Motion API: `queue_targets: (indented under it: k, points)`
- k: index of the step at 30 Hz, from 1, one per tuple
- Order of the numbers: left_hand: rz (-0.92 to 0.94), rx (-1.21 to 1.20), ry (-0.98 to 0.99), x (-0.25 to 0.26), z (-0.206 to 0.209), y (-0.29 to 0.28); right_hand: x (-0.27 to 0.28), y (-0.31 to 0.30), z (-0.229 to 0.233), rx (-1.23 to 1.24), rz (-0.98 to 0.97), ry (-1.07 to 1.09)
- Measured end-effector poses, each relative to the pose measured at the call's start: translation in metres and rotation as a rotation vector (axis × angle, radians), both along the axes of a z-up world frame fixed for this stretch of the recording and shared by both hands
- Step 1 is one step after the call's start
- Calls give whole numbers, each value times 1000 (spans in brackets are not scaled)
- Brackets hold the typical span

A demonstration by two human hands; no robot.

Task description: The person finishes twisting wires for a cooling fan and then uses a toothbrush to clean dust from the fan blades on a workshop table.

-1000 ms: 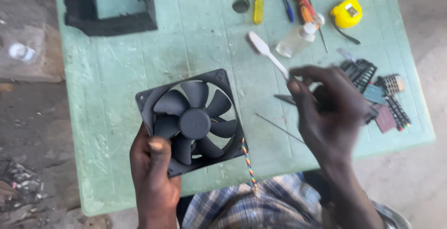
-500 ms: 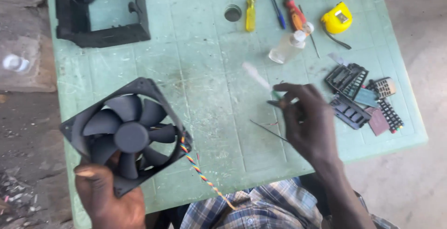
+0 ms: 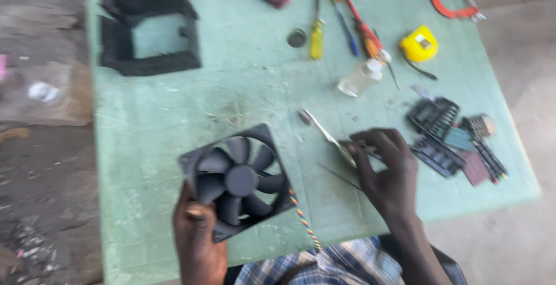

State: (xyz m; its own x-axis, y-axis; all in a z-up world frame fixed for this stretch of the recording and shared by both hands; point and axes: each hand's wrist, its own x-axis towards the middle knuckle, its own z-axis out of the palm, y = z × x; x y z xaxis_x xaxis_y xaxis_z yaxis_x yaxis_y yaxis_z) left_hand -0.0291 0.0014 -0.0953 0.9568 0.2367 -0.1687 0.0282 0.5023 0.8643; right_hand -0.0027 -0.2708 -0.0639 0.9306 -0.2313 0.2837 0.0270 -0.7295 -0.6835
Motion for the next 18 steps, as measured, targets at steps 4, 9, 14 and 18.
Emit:
queue_targets:
  k: [4,9,14,18]
  points:
    - [-104,-24,-86,8,21,-15,-2,12,22,334,217,201]
    - [-271,321,8,9,40,-27,-7,34,10,811,558,367]
    - [-564,388,-119,31,61,-3,-7,43,18,806,224,589]
    - [-389,818,-14,63,69,27,-17,28,-2,914,158,474]
